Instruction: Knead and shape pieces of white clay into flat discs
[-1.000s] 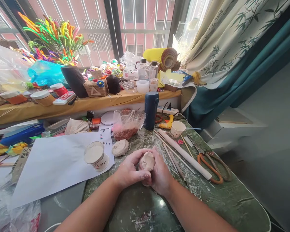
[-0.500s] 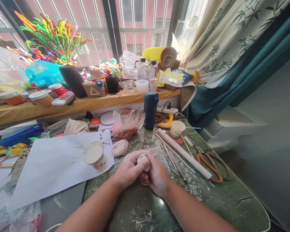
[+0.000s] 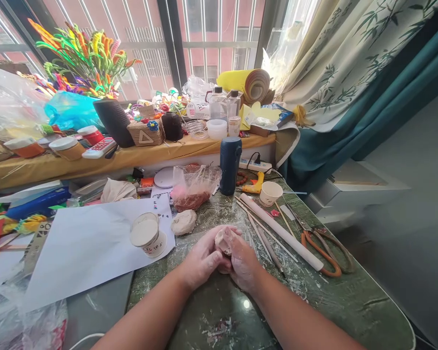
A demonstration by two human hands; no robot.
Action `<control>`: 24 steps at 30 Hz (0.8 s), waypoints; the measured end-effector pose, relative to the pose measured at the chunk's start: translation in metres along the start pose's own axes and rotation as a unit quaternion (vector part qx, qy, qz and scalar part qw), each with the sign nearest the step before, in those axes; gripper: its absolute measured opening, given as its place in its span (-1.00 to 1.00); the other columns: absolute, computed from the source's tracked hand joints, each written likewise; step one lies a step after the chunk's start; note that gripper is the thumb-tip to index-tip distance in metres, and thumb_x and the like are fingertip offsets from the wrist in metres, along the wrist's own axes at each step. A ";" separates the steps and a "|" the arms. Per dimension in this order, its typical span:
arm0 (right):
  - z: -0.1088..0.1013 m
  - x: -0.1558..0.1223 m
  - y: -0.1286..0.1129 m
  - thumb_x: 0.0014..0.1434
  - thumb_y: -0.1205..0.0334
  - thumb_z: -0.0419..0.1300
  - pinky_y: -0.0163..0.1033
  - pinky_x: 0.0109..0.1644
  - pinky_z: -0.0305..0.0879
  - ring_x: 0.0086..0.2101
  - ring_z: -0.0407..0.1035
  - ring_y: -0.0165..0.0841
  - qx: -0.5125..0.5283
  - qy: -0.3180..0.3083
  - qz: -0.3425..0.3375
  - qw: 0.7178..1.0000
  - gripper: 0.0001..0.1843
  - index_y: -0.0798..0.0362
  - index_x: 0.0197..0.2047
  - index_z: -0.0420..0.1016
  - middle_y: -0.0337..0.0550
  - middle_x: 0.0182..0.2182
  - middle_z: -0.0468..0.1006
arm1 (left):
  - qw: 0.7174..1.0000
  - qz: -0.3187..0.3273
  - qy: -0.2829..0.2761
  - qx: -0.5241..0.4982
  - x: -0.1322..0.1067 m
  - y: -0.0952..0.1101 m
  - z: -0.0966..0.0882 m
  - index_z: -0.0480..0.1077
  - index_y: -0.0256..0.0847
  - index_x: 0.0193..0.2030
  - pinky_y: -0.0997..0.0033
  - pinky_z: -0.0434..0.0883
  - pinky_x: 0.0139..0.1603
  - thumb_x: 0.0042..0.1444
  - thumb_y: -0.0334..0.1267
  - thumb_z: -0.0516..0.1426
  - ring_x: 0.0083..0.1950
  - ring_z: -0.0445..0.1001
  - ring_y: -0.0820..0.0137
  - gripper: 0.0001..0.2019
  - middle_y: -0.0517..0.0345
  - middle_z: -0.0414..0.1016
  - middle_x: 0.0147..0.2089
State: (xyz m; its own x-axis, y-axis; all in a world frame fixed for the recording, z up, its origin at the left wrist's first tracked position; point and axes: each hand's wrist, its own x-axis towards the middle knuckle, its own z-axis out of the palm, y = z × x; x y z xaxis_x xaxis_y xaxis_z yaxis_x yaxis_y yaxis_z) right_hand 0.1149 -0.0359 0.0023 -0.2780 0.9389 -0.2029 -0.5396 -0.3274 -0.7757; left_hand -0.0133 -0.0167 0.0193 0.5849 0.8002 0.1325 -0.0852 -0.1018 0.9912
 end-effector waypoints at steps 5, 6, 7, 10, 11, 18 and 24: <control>0.004 -0.003 -0.006 0.14 -0.43 0.18 -0.27 -0.57 -0.17 -0.66 -0.05 -0.48 -0.118 -0.018 -0.051 0.992 -0.32 -0.02 -0.64 0.19 -0.36 -0.74 0.11 | 0.998 -0.036 0.021 -0.037 0.001 -0.008 0.001 0.36 -0.24 0.29 0.10 0.44 0.16 -0.04 0.33 0.31 0.17 0.52 -0.04 -0.12 -0.23 0.52 0.21; 0.004 -0.004 -0.005 0.15 -0.42 0.18 -0.26 -0.56 -0.15 -0.65 -0.03 -0.47 -0.133 -0.026 -0.058 0.989 -0.32 -0.02 -0.63 0.19 -0.36 -0.72 0.11 | 0.998 -0.042 0.023 -0.048 0.001 -0.009 0.002 0.34 -0.23 0.32 0.08 0.44 0.17 -0.03 0.31 0.31 0.17 0.52 -0.05 -0.11 -0.24 0.53 0.20; 0.004 -0.004 -0.003 0.15 -0.41 0.18 -0.25 -0.55 -0.13 -0.63 -0.03 -0.46 -0.139 -0.030 -0.060 0.988 -0.33 -0.02 -0.63 0.20 -0.35 -0.70 0.12 | 0.997 -0.046 0.021 -0.057 0.001 -0.009 0.003 0.31 -0.24 0.34 0.06 0.44 0.18 -0.02 0.29 0.31 0.18 0.52 -0.06 -0.11 -0.25 0.54 0.20; 0.000 -0.005 0.007 0.14 -0.37 0.24 -0.28 -0.53 -0.06 -0.58 -0.01 -0.46 -0.112 -0.016 -0.048 0.992 -0.39 -0.01 -0.56 0.23 -0.36 -0.62 0.13 | 0.996 -0.044 0.019 -0.074 0.000 -0.005 0.006 0.35 -0.24 0.28 0.05 0.44 0.19 0.09 0.23 0.27 0.18 0.52 -0.04 -0.25 -0.23 0.56 0.17; -0.002 -0.006 0.010 0.13 -0.34 0.26 -0.29 -0.51 -0.01 -0.56 0.02 -0.45 -0.098 -0.008 -0.044 0.994 -0.41 -0.01 -0.53 0.25 -0.36 -0.59 0.15 | 0.996 -0.042 0.021 -0.074 -0.001 -0.002 0.007 0.39 -0.23 0.22 0.06 0.44 0.18 0.15 0.19 0.24 0.17 0.53 -0.02 -0.35 -0.21 0.57 0.16; -0.001 -0.006 0.017 0.12 -0.27 0.31 -0.30 -0.48 0.14 -0.55 0.13 -0.44 -0.070 0.038 -0.048 0.996 -0.51 0.00 -0.42 0.36 -0.35 -0.58 0.27 | 0.996 -0.024 0.022 -0.084 0.000 0.002 0.010 0.43 -0.20 0.05 0.08 0.41 0.22 0.23 0.10 0.21 0.16 0.51 0.06 -0.56 -0.11 0.57 0.11; 0.008 0.000 -0.004 0.14 -0.57 -0.02 -0.34 -0.65 -0.18 -0.73 -0.05 -0.49 0.096 -0.012 0.061 0.993 -0.24 0.00 -0.57 0.29 -0.37 -0.77 0.13 | 0.991 -0.059 0.051 -0.108 0.004 -0.005 0.005 0.31 -0.11 0.29 0.24 0.52 -0.08 0.02 0.20 0.33 -0.13 0.59 0.19 -0.24 -0.04 0.57 0.06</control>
State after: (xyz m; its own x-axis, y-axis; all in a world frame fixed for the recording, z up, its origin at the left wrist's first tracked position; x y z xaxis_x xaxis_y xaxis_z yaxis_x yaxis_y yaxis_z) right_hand 0.1106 -0.0356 0.0100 -0.3678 0.8889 -0.2731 -0.6423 -0.4552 -0.6166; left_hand -0.0068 -0.0163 0.0147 0.5173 0.8558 0.0036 -0.1976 0.1153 0.9735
